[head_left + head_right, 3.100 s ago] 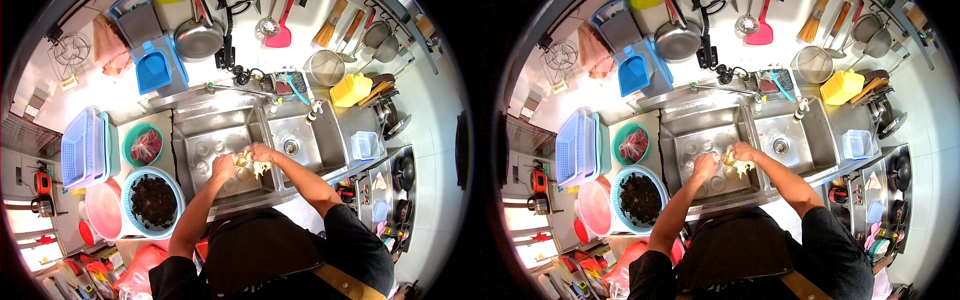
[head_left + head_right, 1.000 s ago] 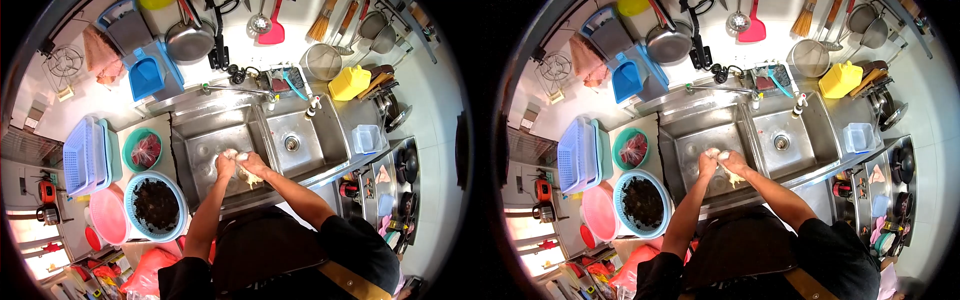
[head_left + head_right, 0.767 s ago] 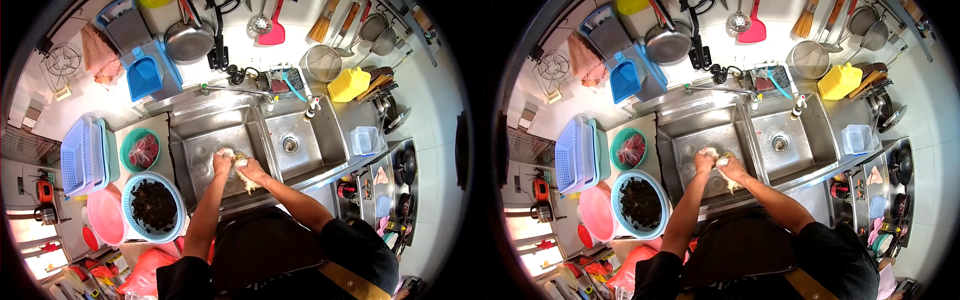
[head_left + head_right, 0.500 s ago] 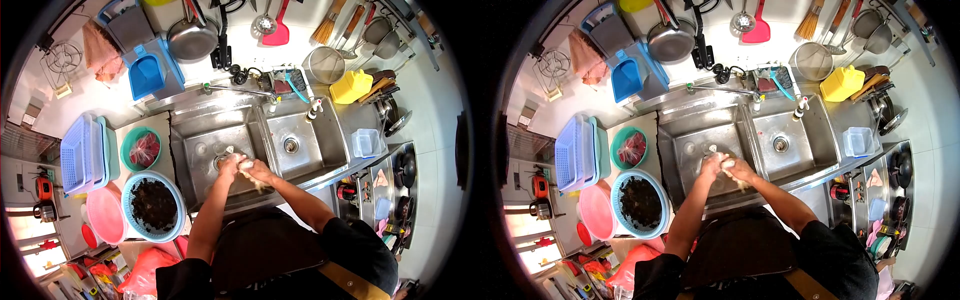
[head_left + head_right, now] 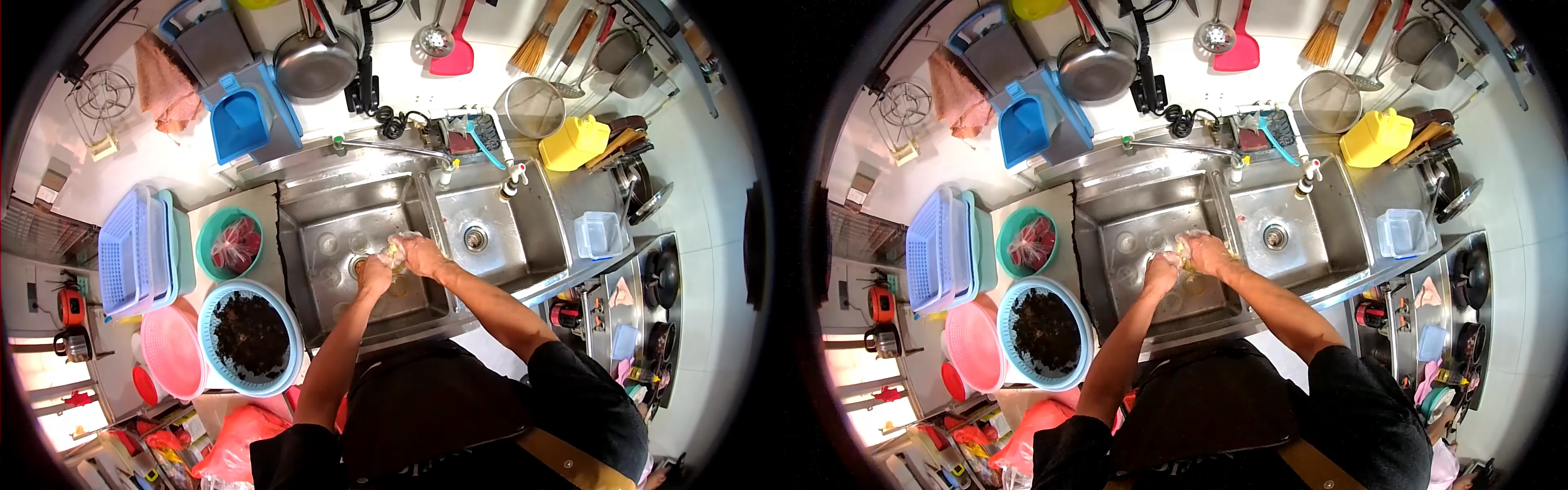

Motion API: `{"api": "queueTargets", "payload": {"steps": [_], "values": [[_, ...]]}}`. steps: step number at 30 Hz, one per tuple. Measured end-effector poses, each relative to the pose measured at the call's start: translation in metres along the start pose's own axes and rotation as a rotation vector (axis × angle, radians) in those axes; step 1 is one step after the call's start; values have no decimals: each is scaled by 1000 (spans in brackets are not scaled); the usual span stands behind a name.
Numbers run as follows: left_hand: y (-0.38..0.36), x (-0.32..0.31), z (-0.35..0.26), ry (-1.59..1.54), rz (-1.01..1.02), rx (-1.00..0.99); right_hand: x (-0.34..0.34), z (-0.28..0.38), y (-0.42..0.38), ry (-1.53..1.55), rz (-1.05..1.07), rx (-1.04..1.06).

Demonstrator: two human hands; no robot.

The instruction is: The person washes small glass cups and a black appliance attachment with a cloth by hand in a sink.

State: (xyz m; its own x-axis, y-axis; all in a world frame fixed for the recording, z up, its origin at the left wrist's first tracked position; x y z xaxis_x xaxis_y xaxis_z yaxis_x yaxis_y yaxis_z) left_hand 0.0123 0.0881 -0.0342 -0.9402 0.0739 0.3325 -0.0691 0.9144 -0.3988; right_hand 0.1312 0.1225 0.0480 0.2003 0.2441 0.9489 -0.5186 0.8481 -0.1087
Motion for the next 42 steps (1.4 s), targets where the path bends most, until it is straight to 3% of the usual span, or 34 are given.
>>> {"api": "queueTargets", "payload": {"steps": [4,7,10,11,12,14,15,18,19,20,21,22,23,26,28,33,37,40,41,42], "values": [[-12,6,-10,208,-45,66,-6,1,2,-10,38,-30],[-20,6,-2,61,-83,80,-15,-10,1,74,37,-81],[-35,-3,-8,-376,-129,-20,-13,-23,-16,421,-154,-298],[-10,-40,47,-580,-19,88,-25,-34,-22,540,-207,-453],[-15,-43,40,-604,-49,38,-30,-39,-32,635,-265,-623],[-19,-55,58,-459,-187,110,-50,-49,-42,566,-335,-678],[-30,-49,41,-428,-82,142,-37,-36,-42,412,-274,-607],[-4,-62,121,-189,-2,135,-46,-24,-23,-52,65,-163],[-16,-48,100,-190,-2,88,-42,-22,-23,-74,170,-132],[-15,-44,86,-263,71,-66,-29,-30,-20,27,61,-174],[-18,-37,87,-310,97,-10,-21,-38,-23,130,-39,-211],[-25,-35,86,-483,115,179,-14,-47,-23,231,-141,-241],[-36,-31,83,-649,98,372,-26,-59,-24,288,-96,-314],[-50,-32,53,-800,190,436,-74,-55,-25,1218,19,-377],[-50,-35,42,-810,216,426,-88,-33,-19,1344,101,-320],[-54,-47,42,-951,291,430,-96,-17,-24,1676,392,-515],[-58,-59,43,-1185,369,465,-92,-10,-28,1651,389,-572],[-50,-75,53,-1447,327,497,-131,-24,-27,1613,304,-666],[-45,-78,57,-1544,297,498,-210,-62,-26,1454,254,-661],[-37,-80,66,-1508,259,520,-173,-51,-37,1111,180,-611]]}}
Point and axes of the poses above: each hand's wrist, its own y-axis towards the middle knuckle, its own x-axis out of the back of the hand, z = x × y, the point moved 9 cm from there along y, towards the middle knuckle, and after that the axes turned 12 degrees about -y, right-handed, at the moved point
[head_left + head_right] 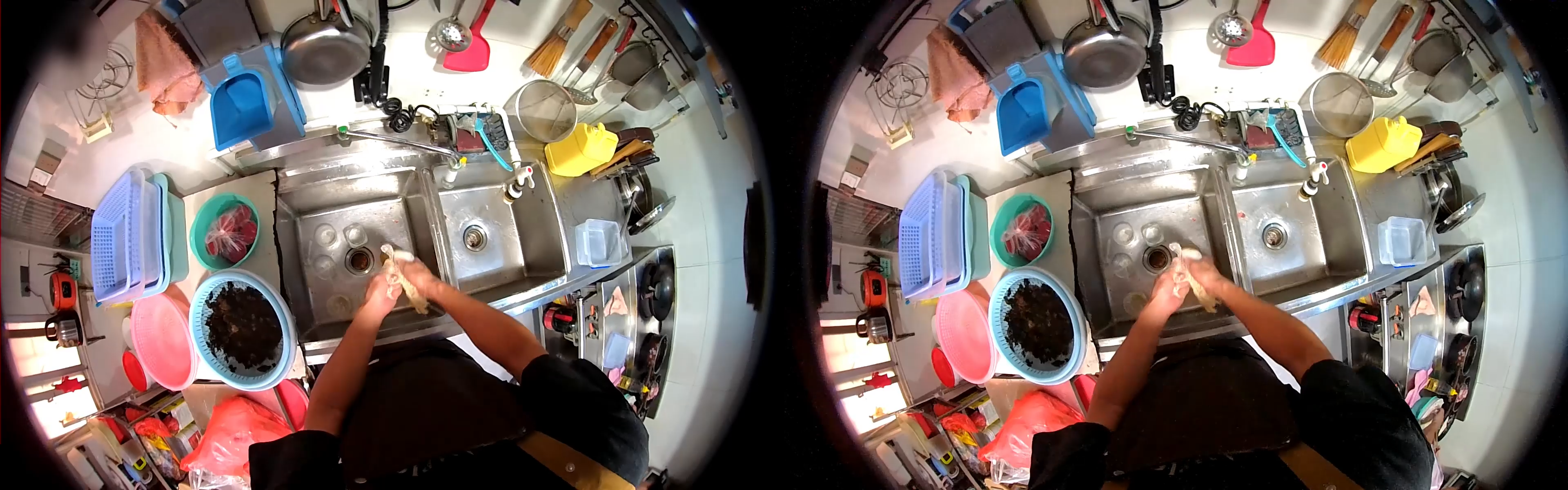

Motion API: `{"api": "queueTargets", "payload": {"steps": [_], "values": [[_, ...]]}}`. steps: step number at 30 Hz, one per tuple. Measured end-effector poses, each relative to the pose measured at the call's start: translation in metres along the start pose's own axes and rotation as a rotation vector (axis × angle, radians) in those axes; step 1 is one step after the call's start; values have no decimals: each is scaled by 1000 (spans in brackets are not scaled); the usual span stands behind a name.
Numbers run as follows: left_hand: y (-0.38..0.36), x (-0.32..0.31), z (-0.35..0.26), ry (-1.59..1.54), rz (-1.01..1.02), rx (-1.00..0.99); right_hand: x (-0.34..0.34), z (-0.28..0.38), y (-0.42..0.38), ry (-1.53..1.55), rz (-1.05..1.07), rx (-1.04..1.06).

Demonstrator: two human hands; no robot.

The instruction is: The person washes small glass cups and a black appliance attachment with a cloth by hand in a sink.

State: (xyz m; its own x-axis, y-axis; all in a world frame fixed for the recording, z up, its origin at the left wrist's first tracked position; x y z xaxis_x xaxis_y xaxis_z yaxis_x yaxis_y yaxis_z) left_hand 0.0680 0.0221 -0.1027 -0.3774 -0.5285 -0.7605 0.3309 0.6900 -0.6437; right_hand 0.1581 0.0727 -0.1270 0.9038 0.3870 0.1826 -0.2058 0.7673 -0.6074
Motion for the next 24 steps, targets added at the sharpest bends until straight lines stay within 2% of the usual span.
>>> {"api": "queueTargets", "payload": {"steps": [2,3,4,5,7,8,10,13,16,17,20,21,23,24], "values": [[15,16,-13,39,-95,-31,8,39,-41,-215,-103,-112],[1,11,-28,194,-175,-133,12,41,-37,-306,-141,36],[5,29,-32,221,-223,-133,15,7,-27,-218,-180,-58],[16,64,-37,252,-272,-126,22,-3,-16,-316,-196,89],[42,143,-55,304,-345,-132,34,1,-19,-309,-141,170],[54,184,-64,318,-374,-146,38,4,-25,-228,-72,135],[53,221,-85,260,-452,-168,50,11,-35,-344,-107,112],[48,248,-110,100,-564,-208,59,13,-50,-170,-75,117],[49,255,-122,35,-664,-240,66,37,-83,-237,-139,-280],[50,255,-121,63,-710,-244,63,-3,-64,-109,-77,-239],[60,281,-114,283,-929,-253,66,1,-53,3,-47,-33],[53,280,-121,507,-1155,-392,67,-8,-36,33,-12,94],[47,248,-114,976,-1571,-678,71,3,-43,103,-51,36],[54,220,-110,1198,-1516,-734,74,7,-44,135,-72,8]]}}
Point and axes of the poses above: each hand's wrist, its own y-axis towards the middle knuckle, its own x-axis out of the back of the hand, z = x × y, the point moved 9 cm from there along y, towards the middle knuckle, and after that the axes turned 12 degrees about -y, right-handed, at the moved point
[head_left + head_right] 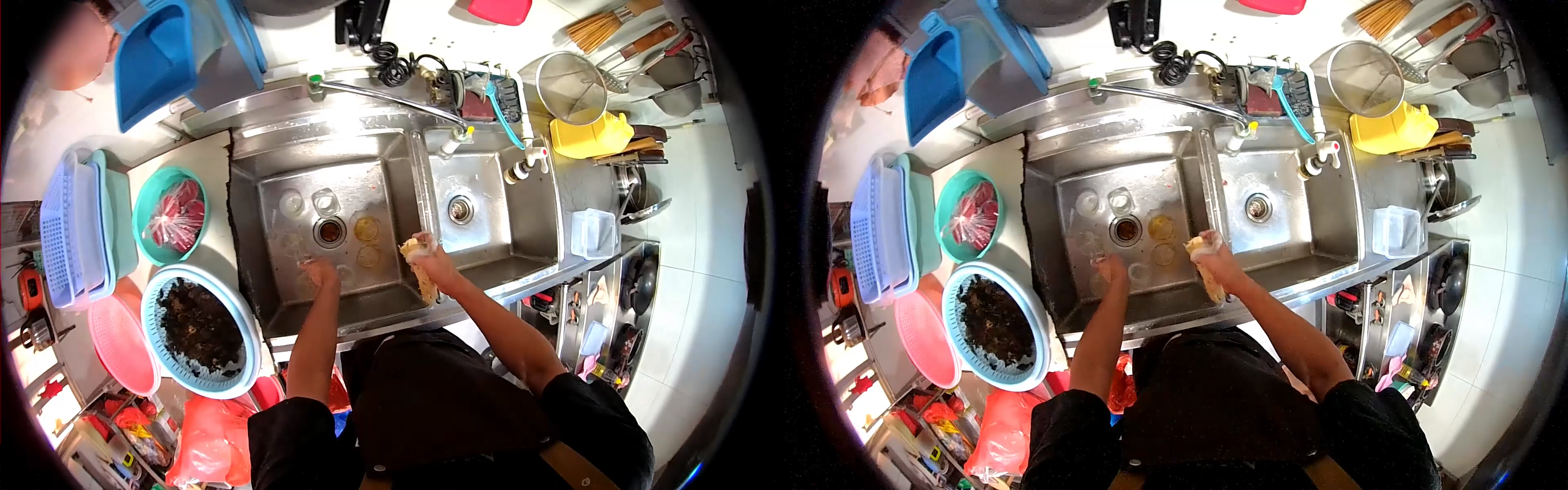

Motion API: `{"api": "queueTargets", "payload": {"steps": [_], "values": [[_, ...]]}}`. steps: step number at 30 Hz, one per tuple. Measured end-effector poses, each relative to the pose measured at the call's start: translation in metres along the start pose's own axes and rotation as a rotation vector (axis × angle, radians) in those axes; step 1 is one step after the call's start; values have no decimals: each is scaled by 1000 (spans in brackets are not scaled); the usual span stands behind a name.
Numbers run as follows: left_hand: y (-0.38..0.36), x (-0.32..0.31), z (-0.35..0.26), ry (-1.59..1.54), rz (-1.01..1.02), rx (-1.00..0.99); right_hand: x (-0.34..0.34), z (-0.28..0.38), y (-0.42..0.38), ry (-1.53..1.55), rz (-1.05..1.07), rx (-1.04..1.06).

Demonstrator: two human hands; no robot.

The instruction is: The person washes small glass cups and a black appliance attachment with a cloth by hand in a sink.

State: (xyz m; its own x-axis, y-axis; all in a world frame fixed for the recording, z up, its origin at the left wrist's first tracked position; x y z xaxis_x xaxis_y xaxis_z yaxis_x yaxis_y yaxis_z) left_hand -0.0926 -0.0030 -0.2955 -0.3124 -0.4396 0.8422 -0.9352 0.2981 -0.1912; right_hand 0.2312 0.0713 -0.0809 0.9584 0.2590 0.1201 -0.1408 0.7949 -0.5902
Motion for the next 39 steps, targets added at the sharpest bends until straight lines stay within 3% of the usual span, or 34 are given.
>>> {"api": "queueTargets", "payload": {"steps": [2,4,5,8,9,11,13,14,16,17,20,23,24,25,26,28,32,34,36,39], "values": [[-38,-21,-45,13,379,-300,9,-13,4,-129,-19,-29],[-79,-52,-59,68,717,-384,15,-5,4,-305,-105,63],[-94,-62,-59,94,801,-403,17,-3,-1,-239,-80,56],[-105,-90,-44,152,807,-536,13,-3,-16,-36,-68,-167],[-106,-89,-47,153,834,-495,18,-11,-13,-81,-102,-102],[-105,-71,-58,164,882,-415,21,-6,-18,-239,-107,-174],[-110,-68,-55,174,889,-491,16,-4,-20,-261,-15,-219],[-107,-62,-56,180,885,-532,14,0,-18,-339,-30,-120],[-104,-38,-61,180,876,-395,9,-5,-8,-494,-65,90],[-107,-24,-63,178,870,-325,-1,10,-9,-576,-71,323],[-101,15,-70,108,743,-248,-29,15,-6,-687,-5,499],[-102,36,-77,-56,944,-66,-65,13,-7,-1139,131,388],[-100,48,-87,-63,942,-141,-75,7,-7,-1303,191,352],[-99,59,-97,-70,941,-218,-88,15,-9,-1379,170,495],[-99,69,-108,-78,940,-296,-96,15,-10,-1427,194,508],[-100,100,-135,-73,969,-267,-110,25,-14,-1526,241,534],[-80,91,-143,-214,1077,-346,-130,70,-46,-1397,91,878],[-88,130,-181,-175,1115,-362,-121,99,-61,-1293,82,811],[-89,139,-196,-68,1153,-415,-123,92,-61,-1253,220,743],[-93,136,-202,60,1142,-535,-131,109,-83,-1383,329,752]]}}
Point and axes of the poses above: each hand's wrist, its own y-axis towards the middle knuckle, its own x-axis out of the back of the hand, z = x × y, the point moved 9 cm from there along y, towards the middle knuckle, and after that the axes turned 12 degrees about -y, right-handed, at the moved point
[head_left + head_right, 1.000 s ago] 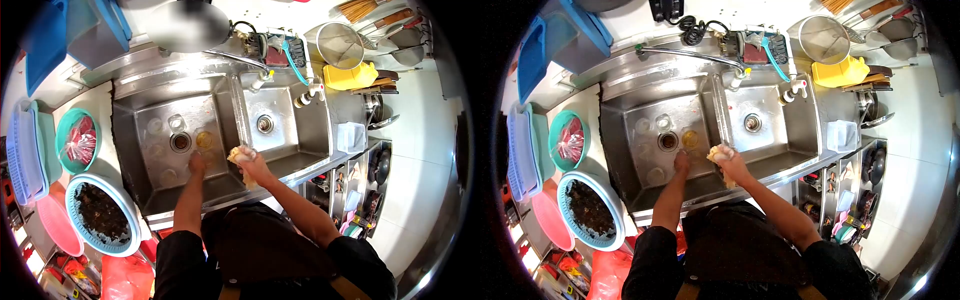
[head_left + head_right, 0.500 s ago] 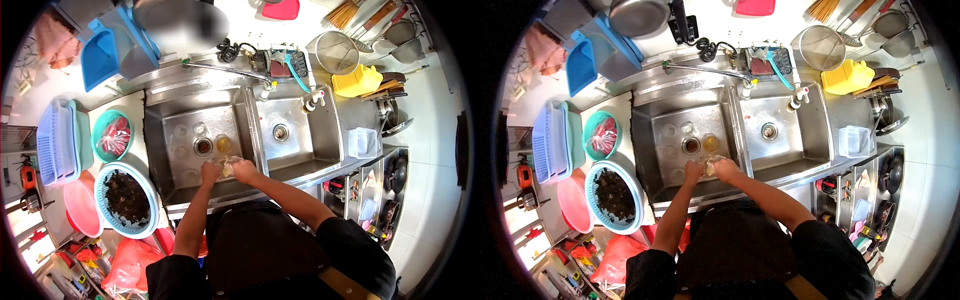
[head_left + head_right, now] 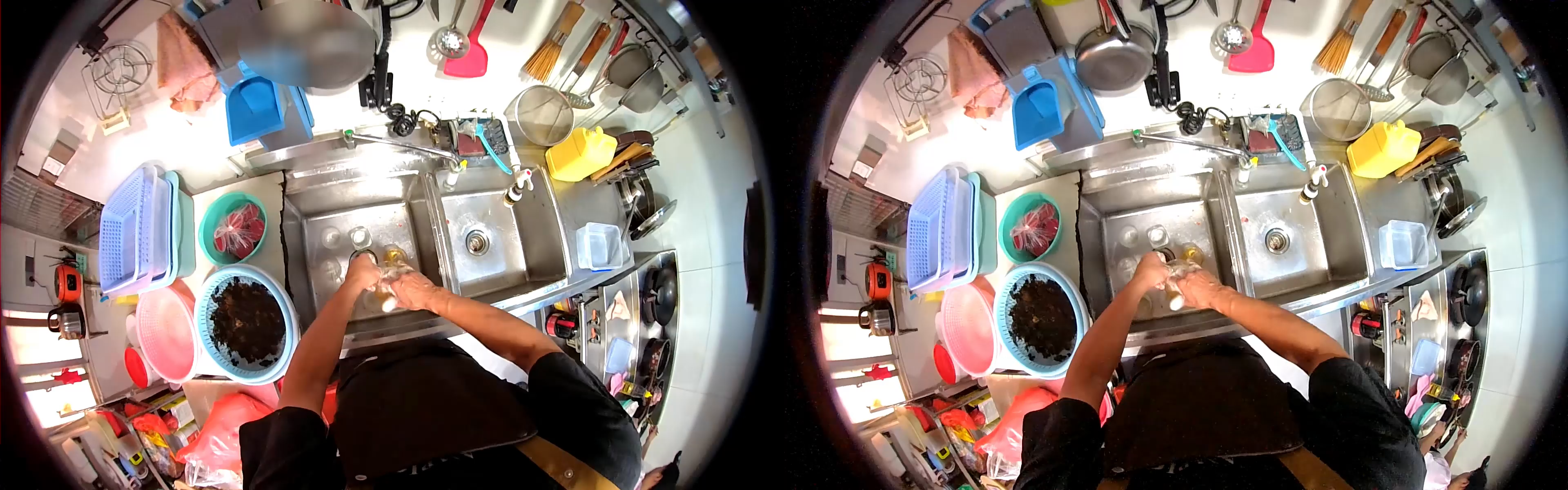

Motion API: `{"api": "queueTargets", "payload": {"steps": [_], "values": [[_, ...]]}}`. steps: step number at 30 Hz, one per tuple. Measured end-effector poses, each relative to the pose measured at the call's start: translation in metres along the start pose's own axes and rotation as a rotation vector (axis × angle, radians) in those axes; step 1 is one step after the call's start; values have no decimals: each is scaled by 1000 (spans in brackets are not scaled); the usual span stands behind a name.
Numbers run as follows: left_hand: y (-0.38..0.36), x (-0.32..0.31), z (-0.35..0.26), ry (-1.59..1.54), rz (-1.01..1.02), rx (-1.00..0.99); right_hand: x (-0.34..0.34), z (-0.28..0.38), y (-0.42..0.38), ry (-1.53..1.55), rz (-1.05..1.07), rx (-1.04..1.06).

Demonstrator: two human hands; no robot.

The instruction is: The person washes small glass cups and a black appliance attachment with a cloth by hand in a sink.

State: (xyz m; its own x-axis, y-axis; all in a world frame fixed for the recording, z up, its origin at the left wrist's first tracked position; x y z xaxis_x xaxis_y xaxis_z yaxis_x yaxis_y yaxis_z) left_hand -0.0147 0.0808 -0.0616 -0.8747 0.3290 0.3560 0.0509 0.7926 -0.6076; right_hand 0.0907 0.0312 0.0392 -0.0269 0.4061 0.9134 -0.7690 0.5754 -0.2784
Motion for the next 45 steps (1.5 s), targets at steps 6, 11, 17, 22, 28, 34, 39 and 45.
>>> {"api": "queueTargets", "payload": {"steps": [6,11,17,22,28,34,39,45], "values": [[2,-16,16,-476,97,28,-20,-40,4,307,-127,-344],[-21,-38,6,-1162,122,-207,-51,-75,6,1693,-393,-539],[-55,-4,-31,-1443,-132,-304,12,-34,23,1704,-311,-408],[-44,-12,-35,-1424,362,147,70,11,18,228,-69,76],[-41,-8,-39,-1453,355,55,79,12,23,358,-121,46],[-42,2,-31,-1445,100,-169,22,-23,30,2017,-286,-477],[-32,-12,-27,-1401,303,7,53,2,6,869,25,-311],[-69,-14,-70,-1283,765,49,58,-4,7,8,-188,118]]}}
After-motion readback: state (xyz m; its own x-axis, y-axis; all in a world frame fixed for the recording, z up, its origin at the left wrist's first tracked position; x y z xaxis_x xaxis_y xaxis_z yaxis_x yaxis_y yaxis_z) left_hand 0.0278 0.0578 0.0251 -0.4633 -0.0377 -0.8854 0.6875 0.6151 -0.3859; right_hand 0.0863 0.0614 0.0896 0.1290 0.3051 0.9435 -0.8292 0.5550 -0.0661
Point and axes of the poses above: each hand's wrist, its own y-axis towards the middle knuckle, its own x-axis out of the back of the hand, z = x × y, the point moved 9 cm from there along y, towards the middle knuckle, and after that the axes turned 12 degrees about -y, right-handed, at the moved point
